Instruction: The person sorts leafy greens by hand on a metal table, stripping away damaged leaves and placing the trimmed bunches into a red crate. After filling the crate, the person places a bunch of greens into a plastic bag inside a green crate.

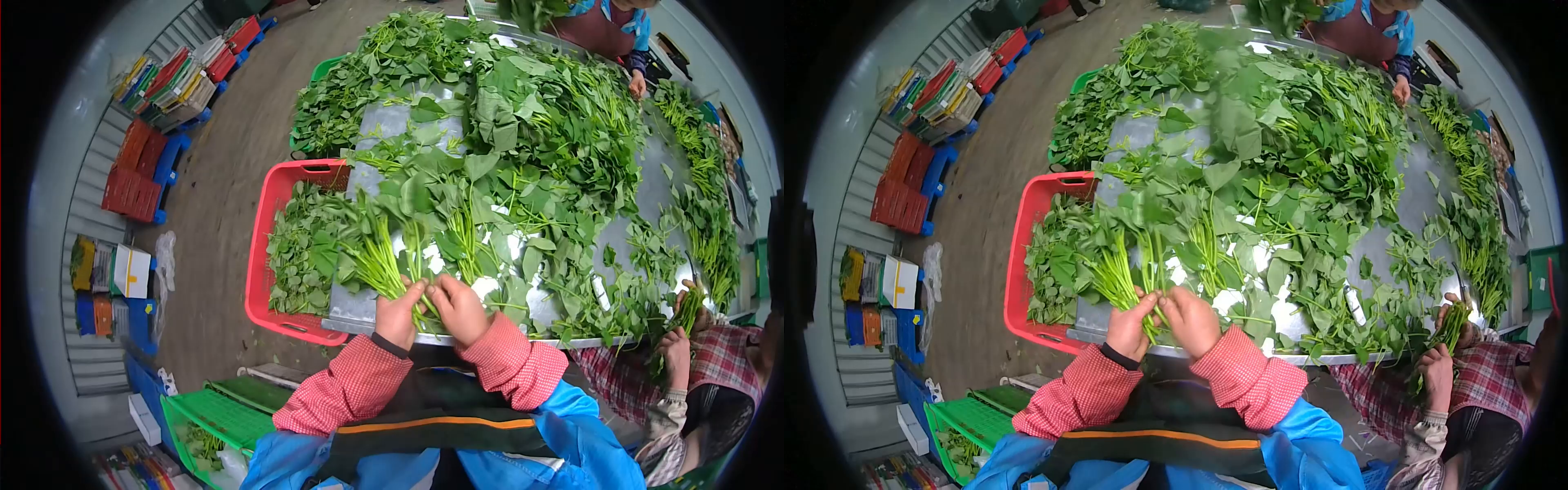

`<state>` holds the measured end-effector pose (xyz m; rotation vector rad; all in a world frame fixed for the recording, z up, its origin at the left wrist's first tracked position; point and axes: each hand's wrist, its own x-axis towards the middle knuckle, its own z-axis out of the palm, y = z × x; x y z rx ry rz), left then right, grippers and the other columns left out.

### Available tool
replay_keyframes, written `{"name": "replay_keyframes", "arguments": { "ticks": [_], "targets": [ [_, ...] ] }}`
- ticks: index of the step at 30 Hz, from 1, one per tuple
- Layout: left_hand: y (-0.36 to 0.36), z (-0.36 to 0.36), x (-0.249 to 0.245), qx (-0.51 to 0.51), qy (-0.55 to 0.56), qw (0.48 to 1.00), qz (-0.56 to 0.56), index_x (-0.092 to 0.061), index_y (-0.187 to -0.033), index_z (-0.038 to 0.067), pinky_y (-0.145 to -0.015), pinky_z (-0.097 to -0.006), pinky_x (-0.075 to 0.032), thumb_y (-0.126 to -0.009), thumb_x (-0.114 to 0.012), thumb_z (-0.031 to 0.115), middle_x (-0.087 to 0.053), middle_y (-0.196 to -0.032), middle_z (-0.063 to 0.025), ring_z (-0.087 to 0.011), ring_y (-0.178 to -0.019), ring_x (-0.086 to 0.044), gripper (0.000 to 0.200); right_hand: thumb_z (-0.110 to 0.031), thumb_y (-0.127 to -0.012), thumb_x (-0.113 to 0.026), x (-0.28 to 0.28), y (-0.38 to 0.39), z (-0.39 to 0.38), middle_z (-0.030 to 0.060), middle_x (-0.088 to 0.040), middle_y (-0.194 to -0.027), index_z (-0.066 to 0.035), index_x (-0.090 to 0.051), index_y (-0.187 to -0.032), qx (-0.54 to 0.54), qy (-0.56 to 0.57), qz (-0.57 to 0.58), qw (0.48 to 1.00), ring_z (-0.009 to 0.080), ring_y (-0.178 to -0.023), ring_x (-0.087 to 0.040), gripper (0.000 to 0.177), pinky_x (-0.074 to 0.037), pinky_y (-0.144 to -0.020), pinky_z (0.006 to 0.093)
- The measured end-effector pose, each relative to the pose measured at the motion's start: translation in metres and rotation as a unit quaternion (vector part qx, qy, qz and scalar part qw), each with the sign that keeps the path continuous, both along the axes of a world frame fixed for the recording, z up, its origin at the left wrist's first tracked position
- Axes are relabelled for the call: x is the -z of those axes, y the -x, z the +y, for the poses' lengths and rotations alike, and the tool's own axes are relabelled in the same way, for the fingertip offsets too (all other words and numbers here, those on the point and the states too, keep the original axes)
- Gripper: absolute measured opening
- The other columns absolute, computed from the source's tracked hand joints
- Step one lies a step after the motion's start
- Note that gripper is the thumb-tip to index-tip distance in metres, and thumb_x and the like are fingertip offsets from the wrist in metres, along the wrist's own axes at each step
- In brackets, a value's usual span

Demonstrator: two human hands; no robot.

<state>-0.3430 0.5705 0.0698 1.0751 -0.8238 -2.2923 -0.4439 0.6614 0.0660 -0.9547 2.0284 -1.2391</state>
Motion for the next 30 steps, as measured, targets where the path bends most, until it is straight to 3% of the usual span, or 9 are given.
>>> {"name": "replay_keyframes", "arguments": {
  "ticks": [5, 8, 13, 16, 19, 21, 24, 27, 30],
  "targets": [
    [-0.015, -0.043, 0.002, -0.176, -0.012, 0.984, -0.001, -0.048, -0.099, 0.008, -0.066, -0.0337, -0.052, -0.088, -0.056, -0.001, -0.057, -0.086, -0.0083, -0.0179, -0.077, -0.059, 0.016, -0.020, -0.090, -0.053, -0.032, 0.003, 0.012, 0.0172, -0.058, -0.072, -0.004, -0.058, -0.089, 0.037, 0.078, 0.127, 0.988, 0.0371, -0.069, -0.059, 0.017, -0.046, -0.060, 0.0449],
    [-0.029, -0.051, 0.003, -0.131, 0.053, 0.990, -0.020, -0.048, -0.107, 0.009, -0.070, -0.0343, -0.053, -0.089, -0.054, 0.000, -0.056, -0.086, -0.0069, -0.0170, -0.074, -0.056, 0.021, -0.024, -0.088, -0.054, -0.015, 0.020, 0.013, 0.0179, -0.063, -0.077, -0.004, -0.060, -0.091, -0.163, -0.154, 0.225, 0.948, 0.0374, -0.071, -0.062, 0.021, -0.049, -0.063, 0.0461],
    [-0.032, -0.044, 0.024, -0.034, -0.084, 0.995, -0.042, -0.050, -0.123, 0.007, -0.072, -0.0326, -0.053, -0.092, -0.054, 0.005, -0.055, -0.083, -0.0043, -0.0151, -0.072, -0.055, 0.032, -0.027, -0.088, -0.057, 0.005, 0.087, -0.015, 0.0211, -0.066, -0.085, -0.004, -0.065, -0.091, 0.157, -0.129, 0.173, 0.964, 0.0360, -0.081, -0.064, 0.024, -0.050, -0.067, 0.0419],
    [-0.029, -0.045, 0.029, 0.026, -0.152, 0.987, -0.046, -0.056, -0.111, 0.004, -0.069, -0.0309, -0.052, -0.092, -0.056, 0.011, -0.055, -0.079, -0.0018, -0.0125, -0.069, -0.054, 0.020, -0.021, -0.087, -0.058, 0.027, 0.115, -0.024, 0.0196, -0.065, -0.078, -0.002, -0.063, -0.089, 0.034, -0.170, 0.205, 0.963, 0.0307, -0.075, -0.065, 0.020, -0.050, -0.065, 0.0388],
    [-0.035, -0.055, 0.023, 0.042, -0.163, 0.986, -0.012, -0.057, -0.104, 0.004, -0.066, -0.0296, -0.049, -0.092, -0.057, 0.012, -0.054, -0.078, -0.0007, -0.0109, -0.067, -0.052, 0.014, -0.019, -0.084, -0.062, 0.009, 0.122, -0.018, 0.0136, -0.062, -0.071, 0.001, -0.061, -0.085, 0.070, 0.010, 0.101, 0.992, 0.0228, -0.063, -0.059, 0.020, -0.047, -0.059, 0.0333],
    [-0.032, -0.056, 0.008, 0.021, -0.121, 0.992, -0.020, -0.056, -0.097, 0.006, -0.061, -0.0277, -0.046, -0.091, -0.059, 0.013, -0.054, -0.077, -0.0006, -0.0098, -0.065, -0.051, 0.010, -0.017, -0.085, -0.065, -0.029, 0.132, -0.007, -0.0030, -0.052, -0.065, -0.002, -0.058, -0.077, 0.077, 0.074, -0.298, 0.949, 0.0071, -0.061, -0.047, 0.018, -0.037, -0.054, 0.0243],
    [-0.022, -0.053, -0.006, 0.000, -0.072, 0.997, -0.024, -0.055, -0.094, 0.007, -0.058, -0.0260, -0.045, -0.091, -0.059, 0.014, -0.055, -0.078, -0.0016, -0.0099, -0.063, -0.050, 0.009, -0.018, -0.088, -0.062, 0.026, 0.149, 0.003, -0.0025, -0.051, -0.064, -0.002, -0.057, -0.081, 0.031, -0.053, 0.110, 0.992, 0.0099, -0.059, -0.047, 0.019, -0.038, -0.052, 0.0274],
    [-0.013, -0.045, -0.017, 0.027, 0.003, 1.000, -0.014, -0.055, -0.093, 0.007, -0.058, -0.0256, -0.046, -0.091, -0.060, 0.014, -0.056, -0.079, -0.0019, -0.0099, -0.064, -0.051, 0.009, -0.020, -0.088, -0.062, -0.030, 0.137, 0.005, 0.0047, -0.053, -0.062, 0.000, -0.058, -0.090, 0.069, 0.058, -0.269, 0.959, 0.0122, -0.060, -0.054, 0.021, -0.044, -0.055, 0.0304],
    [-0.002, -0.035, -0.023, 0.022, 0.020, 0.999, -0.012, -0.055, -0.094, 0.007, -0.057, -0.0266, -0.045, -0.089, -0.063, 0.015, -0.056, -0.080, -0.0022, -0.0101, -0.063, -0.051, 0.012, -0.023, -0.089, -0.059, 0.016, 0.138, 0.006, 0.0105, -0.057, -0.065, -0.001, -0.058, -0.095, 0.130, 0.020, 0.022, 0.991, 0.0241, -0.061, -0.058, 0.023, -0.047, -0.060, 0.0377]
  ]
}}
